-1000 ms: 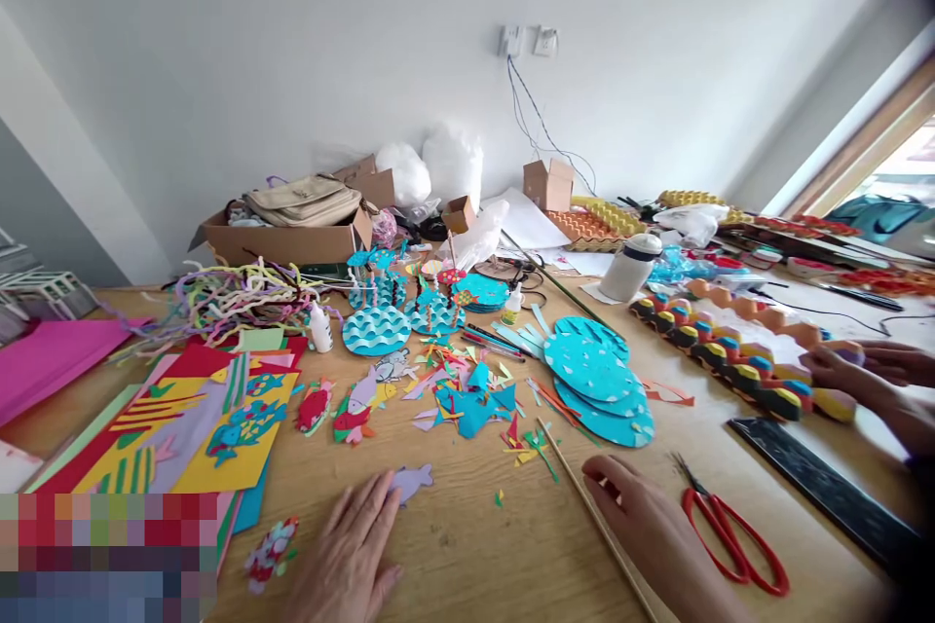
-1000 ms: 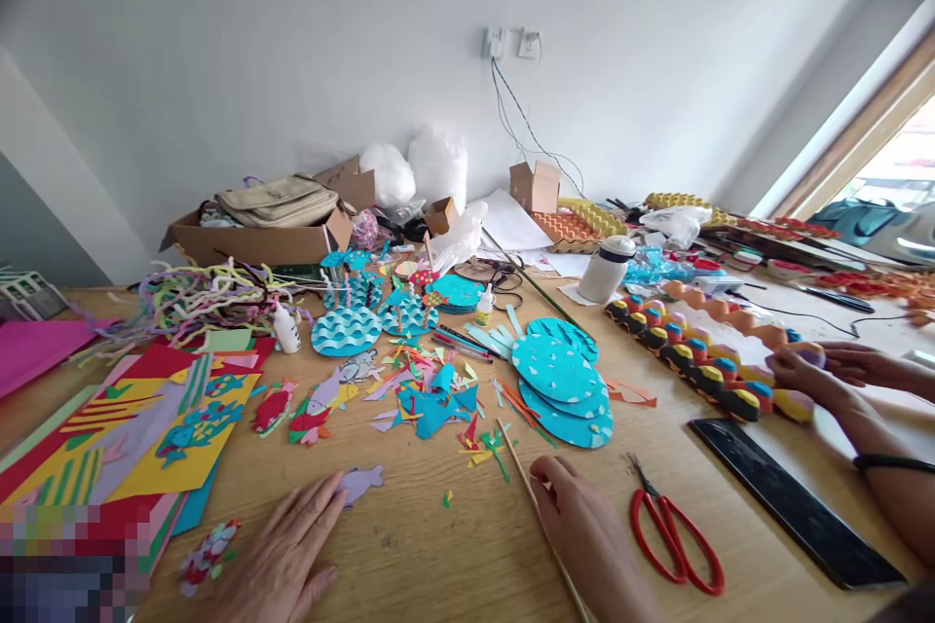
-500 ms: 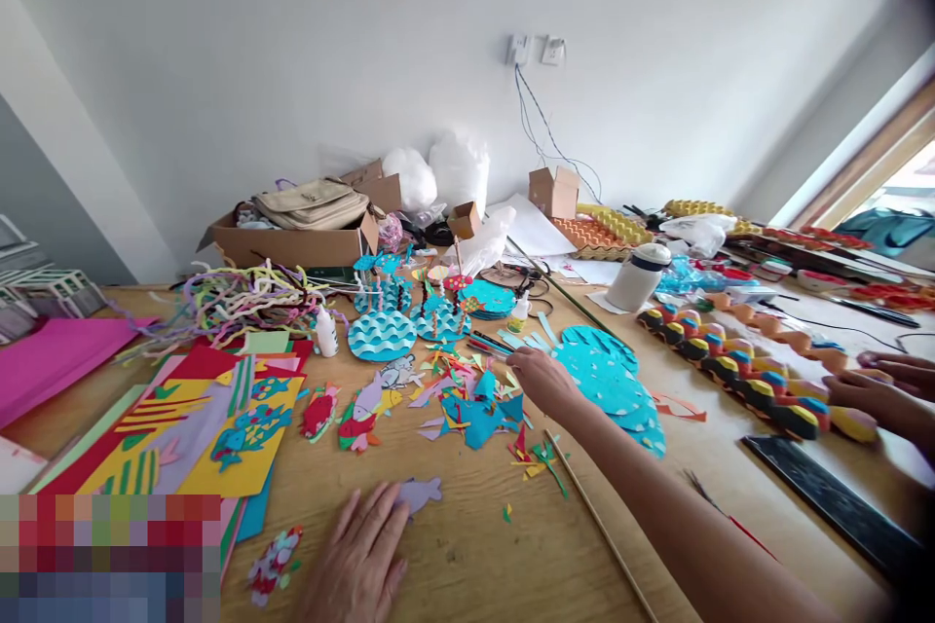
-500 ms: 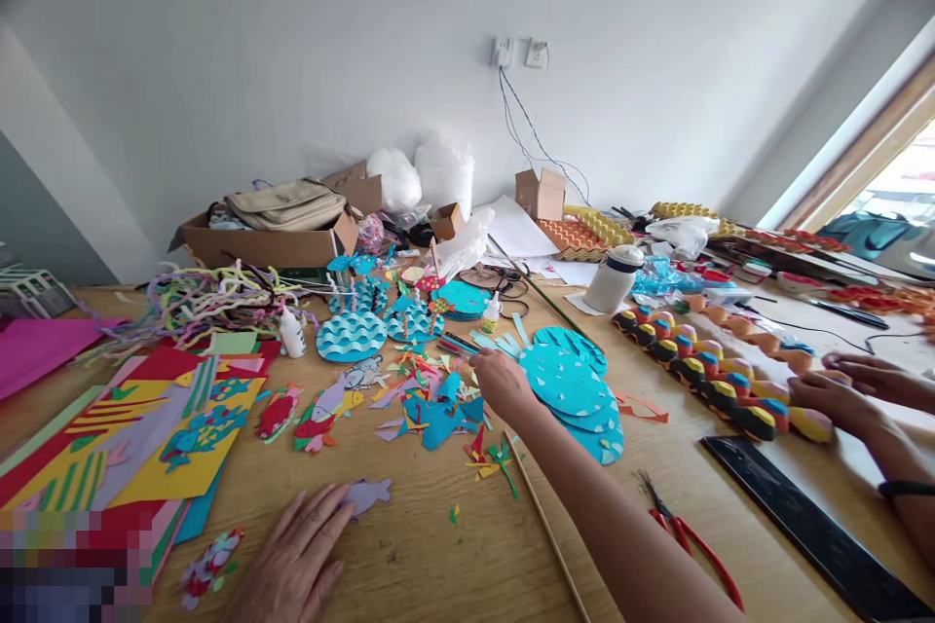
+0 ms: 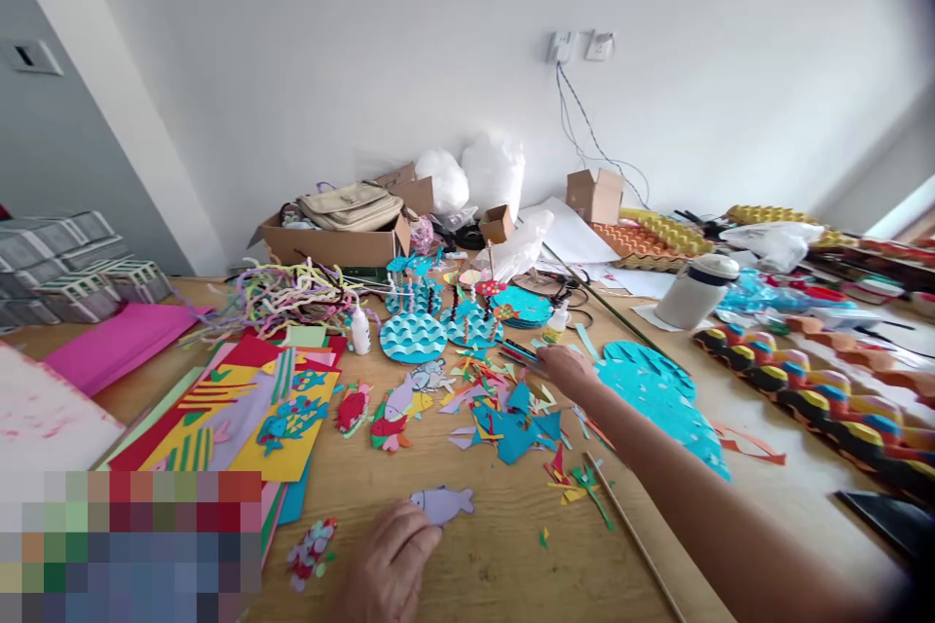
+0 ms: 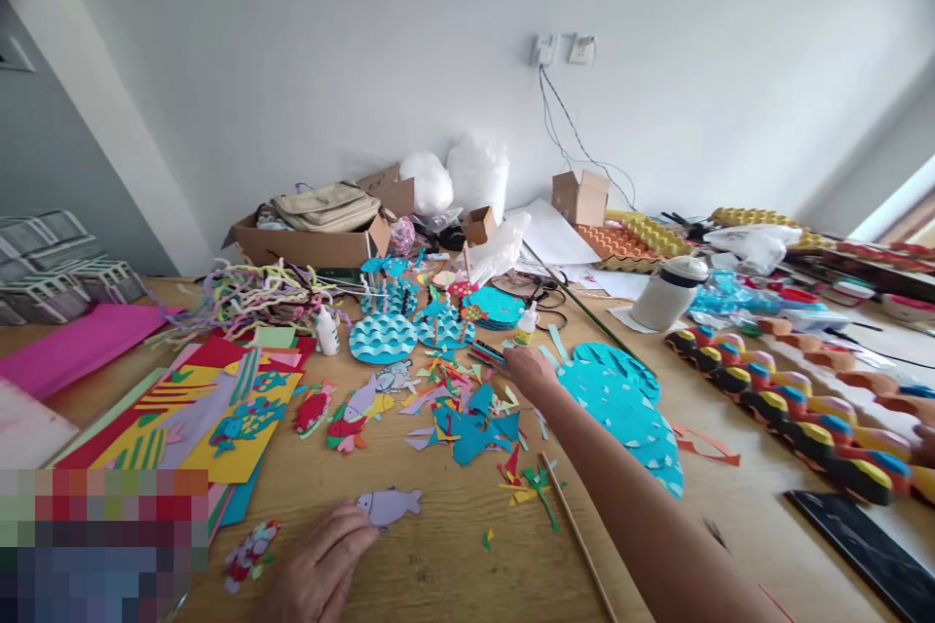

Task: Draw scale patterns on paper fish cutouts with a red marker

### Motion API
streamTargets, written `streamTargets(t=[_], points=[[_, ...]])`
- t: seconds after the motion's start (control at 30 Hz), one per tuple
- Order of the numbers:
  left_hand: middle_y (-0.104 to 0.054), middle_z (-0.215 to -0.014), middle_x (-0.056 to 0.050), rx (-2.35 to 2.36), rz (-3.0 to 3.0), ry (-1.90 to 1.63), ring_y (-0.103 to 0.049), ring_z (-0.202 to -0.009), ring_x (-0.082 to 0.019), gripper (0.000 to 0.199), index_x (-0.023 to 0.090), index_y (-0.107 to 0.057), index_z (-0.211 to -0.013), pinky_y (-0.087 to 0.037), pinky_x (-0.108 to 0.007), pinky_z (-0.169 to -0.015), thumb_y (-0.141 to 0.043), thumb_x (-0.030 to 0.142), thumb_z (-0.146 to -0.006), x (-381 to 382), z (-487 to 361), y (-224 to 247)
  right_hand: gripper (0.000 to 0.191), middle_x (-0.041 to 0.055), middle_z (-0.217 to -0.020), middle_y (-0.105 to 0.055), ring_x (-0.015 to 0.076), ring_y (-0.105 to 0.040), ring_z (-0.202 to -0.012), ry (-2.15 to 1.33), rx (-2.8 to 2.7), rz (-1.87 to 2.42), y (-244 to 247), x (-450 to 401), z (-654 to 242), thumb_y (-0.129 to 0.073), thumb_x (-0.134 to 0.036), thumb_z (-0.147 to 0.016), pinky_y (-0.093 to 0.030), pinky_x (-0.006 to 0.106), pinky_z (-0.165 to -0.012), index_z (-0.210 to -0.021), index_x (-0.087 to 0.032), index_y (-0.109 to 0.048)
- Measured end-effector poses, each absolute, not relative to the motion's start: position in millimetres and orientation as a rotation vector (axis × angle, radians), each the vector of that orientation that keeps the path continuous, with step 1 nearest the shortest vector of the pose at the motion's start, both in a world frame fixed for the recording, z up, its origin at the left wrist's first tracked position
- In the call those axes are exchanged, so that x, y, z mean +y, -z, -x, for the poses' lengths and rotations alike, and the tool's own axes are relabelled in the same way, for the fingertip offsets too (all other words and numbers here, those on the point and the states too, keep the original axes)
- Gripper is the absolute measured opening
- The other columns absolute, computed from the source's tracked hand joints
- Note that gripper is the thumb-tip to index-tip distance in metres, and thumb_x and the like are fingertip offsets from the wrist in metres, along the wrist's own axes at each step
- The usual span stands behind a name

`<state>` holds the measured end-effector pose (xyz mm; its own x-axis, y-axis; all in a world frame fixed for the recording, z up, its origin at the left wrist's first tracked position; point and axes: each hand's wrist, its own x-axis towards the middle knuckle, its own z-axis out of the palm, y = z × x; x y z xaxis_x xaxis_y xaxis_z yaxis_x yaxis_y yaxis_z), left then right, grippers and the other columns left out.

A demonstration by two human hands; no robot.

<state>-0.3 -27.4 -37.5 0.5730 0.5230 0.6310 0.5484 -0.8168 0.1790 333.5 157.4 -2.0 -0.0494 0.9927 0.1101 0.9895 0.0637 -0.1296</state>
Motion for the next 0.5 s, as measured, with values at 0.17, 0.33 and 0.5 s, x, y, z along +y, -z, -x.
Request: streamTargets(t=[0.17, 0.33, 0.5], points=[[-0.065, -0.089, -0.004, -0.997, 2.805, 1.090, -0.064, -0.086, -0.014, 0.029, 0.020, -0.054, -0.105, -0.050, -0.027, -0.088, -0.035, 0.010, -0.086, -30, -4, 31, 0.027, 0.0048, -0.112, -0.057, 0.0221, -0.058, -0.101, -0.160, -2.291, 2.221, -4, 162, -334, -0.042, -0.028, -0.096, -0.047, 0.037, -0.084, -0.111, -0.011, -0.058], [-0.064, -0.087, -0.005, -1.008, 2.834, 1.094, -0.063, -0.086, -0.015, 0.027, 0.018, -0.054, -0.102, -0.050, -0.028, -0.087, -0.035, 0.009, -0.086, -30, -6, 28, 0.030, 0.0087, -0.115, -0.057, 0.0199, -0.059, -0.096, -0.230, -2.313, 2.354, -5, 181, -336, -0.054, -0.031, -0.090, -0.051, 0.040, -0.081, -0.116, -0.016, -0.054], [-0.064, -0.086, -0.005, -1.000, 2.858, 1.091, -0.062, -0.084, -0.015, 0.028, 0.017, -0.054, -0.099, -0.049, -0.029, -0.089, -0.034, 0.006, -0.083, -29, -6, 30, 0.028, 0.0081, -0.116, -0.057, 0.0198, -0.059, -0.097, -0.278, -2.366, 2.391, -9, 193, -340, -0.052, -0.031, -0.091, -0.051, 0.039, -0.082, -0.114, -0.017, -0.056]])
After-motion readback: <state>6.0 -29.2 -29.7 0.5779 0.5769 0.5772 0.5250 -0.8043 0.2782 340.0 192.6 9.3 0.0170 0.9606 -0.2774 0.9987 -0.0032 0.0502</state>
